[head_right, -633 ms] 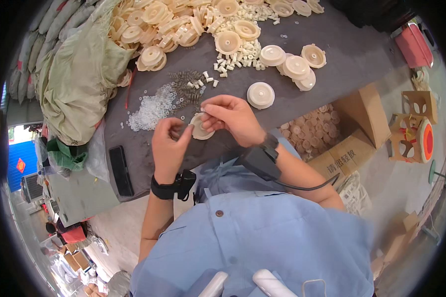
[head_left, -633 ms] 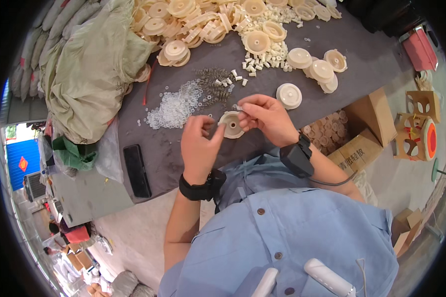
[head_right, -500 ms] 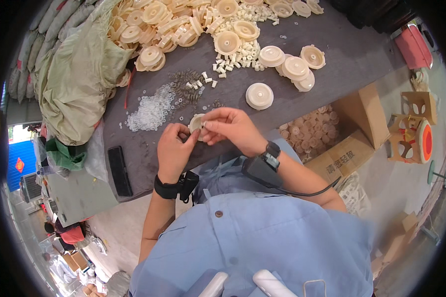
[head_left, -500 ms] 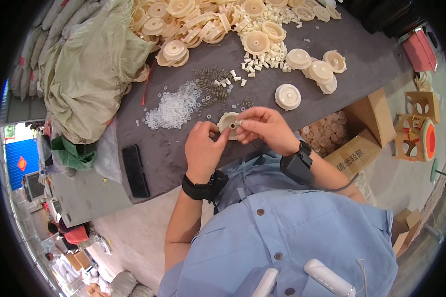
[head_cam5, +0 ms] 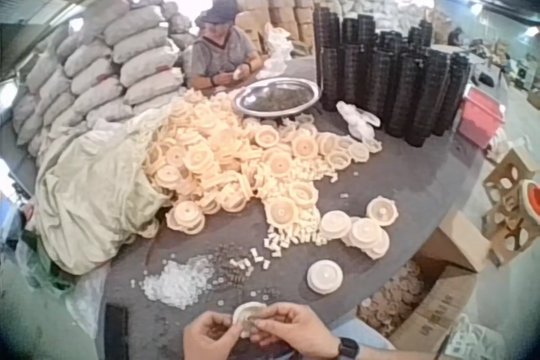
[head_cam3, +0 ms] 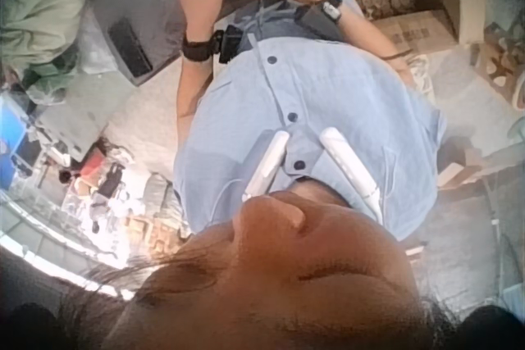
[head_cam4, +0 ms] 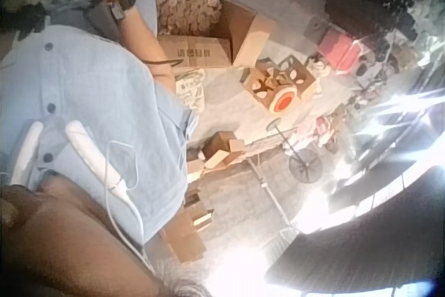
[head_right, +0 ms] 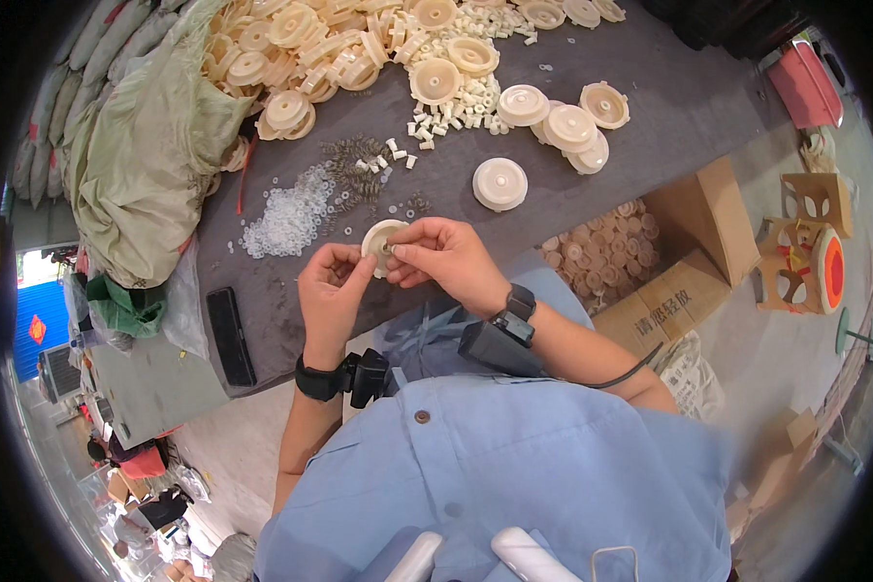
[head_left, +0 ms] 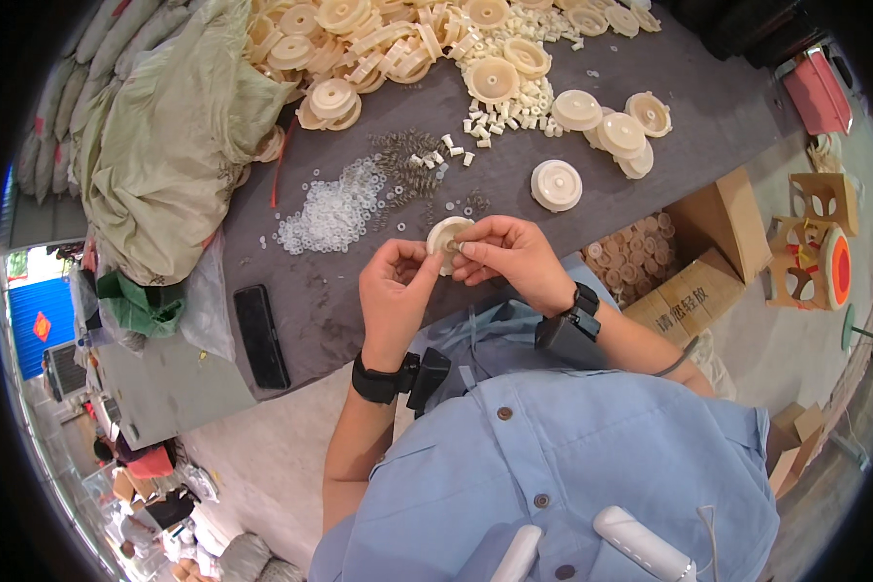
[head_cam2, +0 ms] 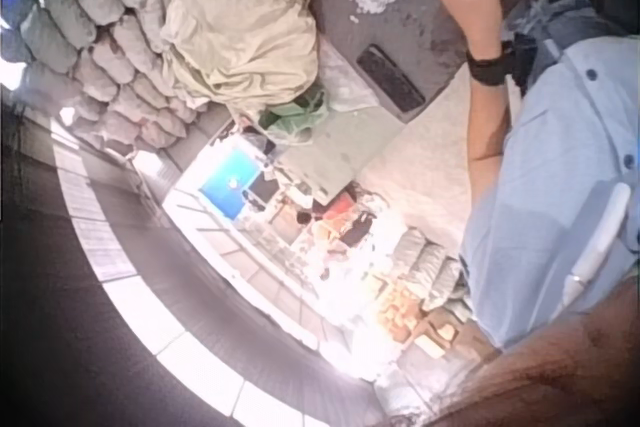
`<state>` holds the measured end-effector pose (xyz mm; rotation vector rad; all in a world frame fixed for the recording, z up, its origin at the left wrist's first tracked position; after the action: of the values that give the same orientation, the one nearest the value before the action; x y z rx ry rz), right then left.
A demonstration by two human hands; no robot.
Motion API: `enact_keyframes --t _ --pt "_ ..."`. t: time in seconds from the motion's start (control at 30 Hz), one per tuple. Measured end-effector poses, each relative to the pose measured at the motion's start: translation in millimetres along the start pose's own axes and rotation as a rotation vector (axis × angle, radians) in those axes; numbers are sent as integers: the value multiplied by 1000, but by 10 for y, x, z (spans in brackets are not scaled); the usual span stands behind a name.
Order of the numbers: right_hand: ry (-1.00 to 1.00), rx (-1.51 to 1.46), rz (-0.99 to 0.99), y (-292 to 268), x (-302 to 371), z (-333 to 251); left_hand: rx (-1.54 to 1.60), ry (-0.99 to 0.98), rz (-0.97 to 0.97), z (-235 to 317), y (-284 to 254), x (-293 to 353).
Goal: Assembling small beige plastic components with metal rings and pins.
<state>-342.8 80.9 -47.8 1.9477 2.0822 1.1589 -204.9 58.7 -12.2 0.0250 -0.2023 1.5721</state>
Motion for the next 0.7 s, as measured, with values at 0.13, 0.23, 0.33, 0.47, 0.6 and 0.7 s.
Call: enact_keyframes --t 0.13,0.23,0.33,0.47,0.6,0.7 --pt "-18 122 -5 0 24 -56 -58 40 12 87 -5 57" --pt "-163 438 56 22 73 -218 -70 54 -3 113 -19 89" --pt "-397 610 151 36 90 -364 -108 128 -3 214 -19 125" --pt "-293 341 -23 64 25 -232 -33 132 -4 305 -14 155" --pt "-196 249 -66 89 -2 -154 -158 263 -32 405 -5 208" --pt "-92 178 -110 134 -1 -52 -111 255 -93 331 71 252"
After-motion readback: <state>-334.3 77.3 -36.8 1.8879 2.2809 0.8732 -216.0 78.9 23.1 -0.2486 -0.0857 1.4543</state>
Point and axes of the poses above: each hand's wrist, its own x-axis away from the middle knuckle, its own y-axis out of the palm, z = x × y, the point moved 8 cm from there along -x, towards the middle knuckle, and after that the axes turned 8 degrees about z, right-handed, at the moved point
